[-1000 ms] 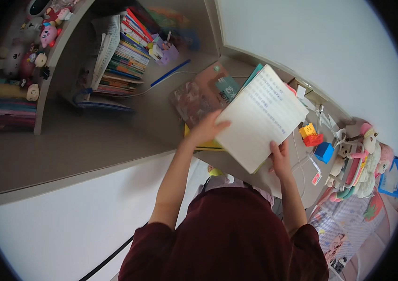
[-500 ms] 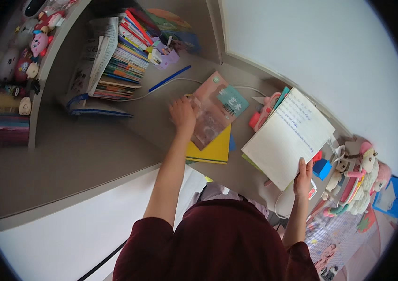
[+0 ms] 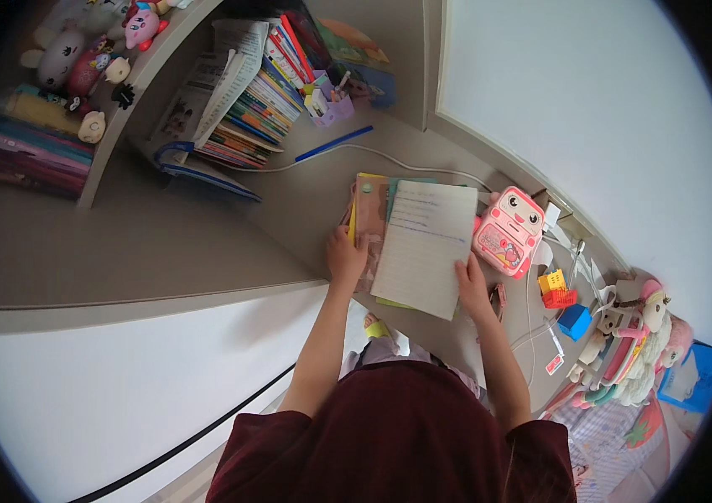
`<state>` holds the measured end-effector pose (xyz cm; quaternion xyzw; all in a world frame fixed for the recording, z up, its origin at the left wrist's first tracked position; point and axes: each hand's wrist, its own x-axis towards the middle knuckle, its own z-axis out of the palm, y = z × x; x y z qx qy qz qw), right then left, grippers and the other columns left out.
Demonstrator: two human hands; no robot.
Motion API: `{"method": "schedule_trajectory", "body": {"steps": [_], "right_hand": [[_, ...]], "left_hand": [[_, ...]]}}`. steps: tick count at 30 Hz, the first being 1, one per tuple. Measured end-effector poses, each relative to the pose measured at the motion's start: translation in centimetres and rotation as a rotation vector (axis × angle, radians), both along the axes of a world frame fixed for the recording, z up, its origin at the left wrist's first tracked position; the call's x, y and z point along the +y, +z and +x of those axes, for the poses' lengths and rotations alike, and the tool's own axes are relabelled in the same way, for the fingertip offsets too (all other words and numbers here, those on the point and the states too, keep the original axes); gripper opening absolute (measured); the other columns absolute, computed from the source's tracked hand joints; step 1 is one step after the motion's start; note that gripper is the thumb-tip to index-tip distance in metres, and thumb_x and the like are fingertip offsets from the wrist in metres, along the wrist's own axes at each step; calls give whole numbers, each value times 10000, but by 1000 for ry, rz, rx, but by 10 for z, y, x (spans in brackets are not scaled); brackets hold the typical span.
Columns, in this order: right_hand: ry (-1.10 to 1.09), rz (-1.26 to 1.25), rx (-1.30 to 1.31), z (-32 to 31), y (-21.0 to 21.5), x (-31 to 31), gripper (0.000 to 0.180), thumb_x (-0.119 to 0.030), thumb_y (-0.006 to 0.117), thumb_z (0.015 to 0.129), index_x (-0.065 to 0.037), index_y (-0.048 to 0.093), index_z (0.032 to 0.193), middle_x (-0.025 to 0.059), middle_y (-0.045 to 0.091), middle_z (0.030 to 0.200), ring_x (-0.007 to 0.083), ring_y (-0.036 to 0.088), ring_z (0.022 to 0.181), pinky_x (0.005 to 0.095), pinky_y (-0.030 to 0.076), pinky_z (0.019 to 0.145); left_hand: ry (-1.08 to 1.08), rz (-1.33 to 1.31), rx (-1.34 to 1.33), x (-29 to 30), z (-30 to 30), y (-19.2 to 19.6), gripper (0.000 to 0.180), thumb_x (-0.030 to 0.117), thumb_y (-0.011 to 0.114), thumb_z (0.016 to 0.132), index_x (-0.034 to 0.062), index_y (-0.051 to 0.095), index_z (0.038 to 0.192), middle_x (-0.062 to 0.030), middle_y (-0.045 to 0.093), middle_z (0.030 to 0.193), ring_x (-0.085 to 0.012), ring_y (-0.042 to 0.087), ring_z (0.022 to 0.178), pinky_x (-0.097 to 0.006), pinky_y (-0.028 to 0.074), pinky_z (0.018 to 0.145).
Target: The person organizes a child's room by placing a book on a shelf, arranging toys in a drawer, and unplugging a cable. They then wipe a desk surface with a tissue and discard it. Finally, they wash a purple cloth in a sink.
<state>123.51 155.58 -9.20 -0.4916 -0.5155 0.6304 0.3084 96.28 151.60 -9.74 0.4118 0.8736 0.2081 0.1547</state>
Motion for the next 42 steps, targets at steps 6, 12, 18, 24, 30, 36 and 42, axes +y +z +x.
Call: {"method": "schedule_trajectory", "body": {"steps": [6, 12, 18, 24, 30, 36, 42], "right_hand": [[16, 222, -345, -51, -33, 16, 428, -87, 543, 844, 56, 406, 1223, 241, 499, 1147, 357, 487, 1107, 408, 378, 952], [-285, 29, 25, -46, -28, 4, 516, -113, 645, 810, 19, 414, 1252, 159, 519, 1194, 253, 524, 1074, 355, 423, 913], [109, -127, 74, 22, 66, -44, 417, -152, 691, 786, -11, 524, 1140, 138, 491, 1238, 207, 513, 1072, 341, 418, 915], [130, 379, 131, 29, 62, -79, 354, -97, 676, 778, -46, 505, 1083, 164, 404, 1324, 283, 430, 1212, 399, 345, 1000], [210, 216, 110, 36, 39, -90, 440, -118, 654, 802, -42, 462, 1191, 141, 513, 1252, 240, 468, 1195, 347, 356, 999], [171, 329, -80, 32, 47, -93, 309, -103, 628, 819, -31, 596, 1118, 104, 615, 1083, 195, 581, 995, 311, 440, 889], [4, 436, -133, 22, 74, -90, 292, -56, 641, 814, -15, 598, 1099, 114, 638, 1001, 218, 614, 877, 324, 480, 787]], "left_hand": [[-17, 38, -317, 9, 3, -9, 525, 398, 660, 792, -15, 498, 1073, -232, 586, 995, -388, 570, 934, -457, 460, 788], [-65, 217, -339, -33, 35, -1, 514, 304, 657, 818, -14, 460, 1170, -247, 591, 1061, -376, 564, 1021, -436, 447, 848], [-317, 390, -626, -107, 57, 64, 404, 164, 626, 842, -7, 469, 1173, -159, 597, 1035, -300, 571, 1019, -373, 443, 888], [-533, 545, -970, -123, 66, 54, 515, -9, 723, 714, 76, 452, 1143, -117, 507, 1197, -257, 473, 1167, -356, 364, 1011], [-443, 591, -937, -116, 70, 35, 401, 28, 655, 816, 89, 397, 1117, -127, 504, 1169, -215, 479, 1135, -348, 385, 984], [-497, 374, -856, -120, 58, 9, 316, 63, 599, 863, 19, 492, 1157, -138, 573, 1127, -214, 545, 1052, -330, 427, 917], [-495, 317, -832, -104, 56, 38, 318, 82, 577, 883, -16, 525, 1181, -121, 589, 1132, -193, 545, 1056, -322, 428, 910]]}}
